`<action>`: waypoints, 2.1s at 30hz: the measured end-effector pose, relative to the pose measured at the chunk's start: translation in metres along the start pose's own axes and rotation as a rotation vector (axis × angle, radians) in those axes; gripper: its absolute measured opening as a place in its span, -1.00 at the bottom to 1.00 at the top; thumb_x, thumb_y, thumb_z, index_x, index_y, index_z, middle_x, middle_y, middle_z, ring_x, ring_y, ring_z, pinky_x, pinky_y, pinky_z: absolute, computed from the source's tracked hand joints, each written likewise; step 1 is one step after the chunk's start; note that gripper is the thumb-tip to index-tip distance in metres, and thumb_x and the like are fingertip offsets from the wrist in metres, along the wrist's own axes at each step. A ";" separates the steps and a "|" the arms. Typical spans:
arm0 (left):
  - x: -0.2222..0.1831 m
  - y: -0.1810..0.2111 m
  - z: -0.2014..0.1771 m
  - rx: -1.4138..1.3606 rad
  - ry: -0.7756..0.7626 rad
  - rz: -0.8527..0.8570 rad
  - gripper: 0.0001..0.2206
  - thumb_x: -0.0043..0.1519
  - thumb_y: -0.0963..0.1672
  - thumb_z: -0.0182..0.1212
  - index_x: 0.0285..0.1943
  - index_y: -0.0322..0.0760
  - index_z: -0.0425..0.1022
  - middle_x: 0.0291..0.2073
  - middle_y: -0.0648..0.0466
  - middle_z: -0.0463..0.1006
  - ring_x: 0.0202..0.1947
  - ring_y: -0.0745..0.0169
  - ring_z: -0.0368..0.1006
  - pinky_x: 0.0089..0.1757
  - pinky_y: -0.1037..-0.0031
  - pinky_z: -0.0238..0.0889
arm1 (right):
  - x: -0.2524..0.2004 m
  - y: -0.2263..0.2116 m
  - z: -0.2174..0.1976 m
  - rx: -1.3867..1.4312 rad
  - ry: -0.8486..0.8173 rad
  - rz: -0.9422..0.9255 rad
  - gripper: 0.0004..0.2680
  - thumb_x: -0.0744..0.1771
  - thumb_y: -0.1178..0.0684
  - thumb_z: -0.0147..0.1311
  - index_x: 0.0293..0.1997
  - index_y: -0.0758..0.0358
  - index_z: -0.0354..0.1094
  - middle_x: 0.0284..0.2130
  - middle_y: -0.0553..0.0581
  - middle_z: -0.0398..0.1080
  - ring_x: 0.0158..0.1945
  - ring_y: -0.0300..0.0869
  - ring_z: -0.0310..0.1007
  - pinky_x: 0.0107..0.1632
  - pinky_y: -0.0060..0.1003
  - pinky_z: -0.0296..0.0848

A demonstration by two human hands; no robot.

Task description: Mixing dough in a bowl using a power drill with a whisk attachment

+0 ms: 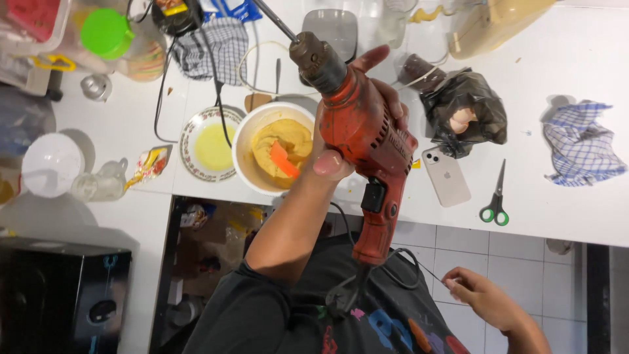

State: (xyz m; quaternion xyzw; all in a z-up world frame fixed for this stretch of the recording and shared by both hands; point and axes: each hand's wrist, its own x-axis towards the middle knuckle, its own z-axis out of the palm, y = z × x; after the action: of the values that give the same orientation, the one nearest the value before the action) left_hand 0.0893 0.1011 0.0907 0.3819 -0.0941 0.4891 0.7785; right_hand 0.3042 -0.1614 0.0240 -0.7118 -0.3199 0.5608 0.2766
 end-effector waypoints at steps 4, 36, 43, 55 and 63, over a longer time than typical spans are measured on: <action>0.013 -0.017 0.021 -0.075 -0.076 -0.031 0.28 -0.32 0.28 0.37 0.58 -0.40 -0.03 -0.17 -0.04 0.54 -0.21 0.09 0.54 -0.22 0.18 0.55 | -0.010 -0.011 0.031 0.208 0.152 -0.196 -0.50 0.26 -0.26 0.03 0.22 0.29 0.21 -0.06 0.24 0.39 0.00 0.01 0.37 0.07 -0.09 0.31; -0.035 0.025 0.055 -0.012 -0.472 -0.162 0.33 -0.37 0.17 0.57 0.63 -0.31 -0.09 0.03 -0.04 0.59 -0.08 0.22 0.59 0.03 0.40 0.55 | -0.057 -0.109 0.186 1.013 0.391 -0.367 -0.80 0.21 0.17 0.20 -0.18 0.39 0.28 -0.63 0.34 0.38 -0.71 -0.06 0.30 -0.62 -0.25 0.32; -0.038 0.030 0.054 -0.036 -0.460 -0.195 0.31 -0.32 0.11 0.66 0.64 -0.34 -0.10 0.02 -0.05 0.61 -0.13 0.27 0.59 -0.04 0.46 0.51 | -0.056 -0.116 0.193 1.045 0.391 -0.392 -0.78 0.19 0.14 0.24 -0.26 0.44 0.28 -0.72 0.28 0.31 -0.73 -0.05 0.28 -0.67 -0.25 0.29; -0.044 0.032 0.058 -0.179 -0.409 -0.192 0.34 -0.32 0.13 0.59 0.68 -0.21 -0.18 0.08 -0.03 0.60 0.09 0.17 0.62 0.09 0.31 0.58 | -0.056 -0.082 0.183 1.241 -0.210 -0.812 -0.57 0.36 -0.05 0.36 0.20 0.42 0.22 -0.10 0.40 0.41 -0.23 0.15 0.47 -0.13 -0.01 0.47; -0.058 -0.013 0.071 -0.535 -0.379 -0.189 0.46 -0.40 -0.04 0.63 0.76 -0.21 -0.35 0.14 0.05 0.71 0.28 0.24 0.59 0.51 0.27 0.23 | -0.081 -0.076 0.170 1.384 -0.770 -0.690 -0.63 0.39 0.14 0.26 0.31 0.40 0.22 -0.47 0.03 0.37 -0.56 -0.31 0.35 -0.31 -0.30 0.43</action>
State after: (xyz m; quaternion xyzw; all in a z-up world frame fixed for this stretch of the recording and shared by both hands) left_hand 0.0876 0.0092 0.1034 0.2551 -0.3262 0.2931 0.8618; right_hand 0.1137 -0.1689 0.0939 -0.0065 -0.1763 0.7164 0.6750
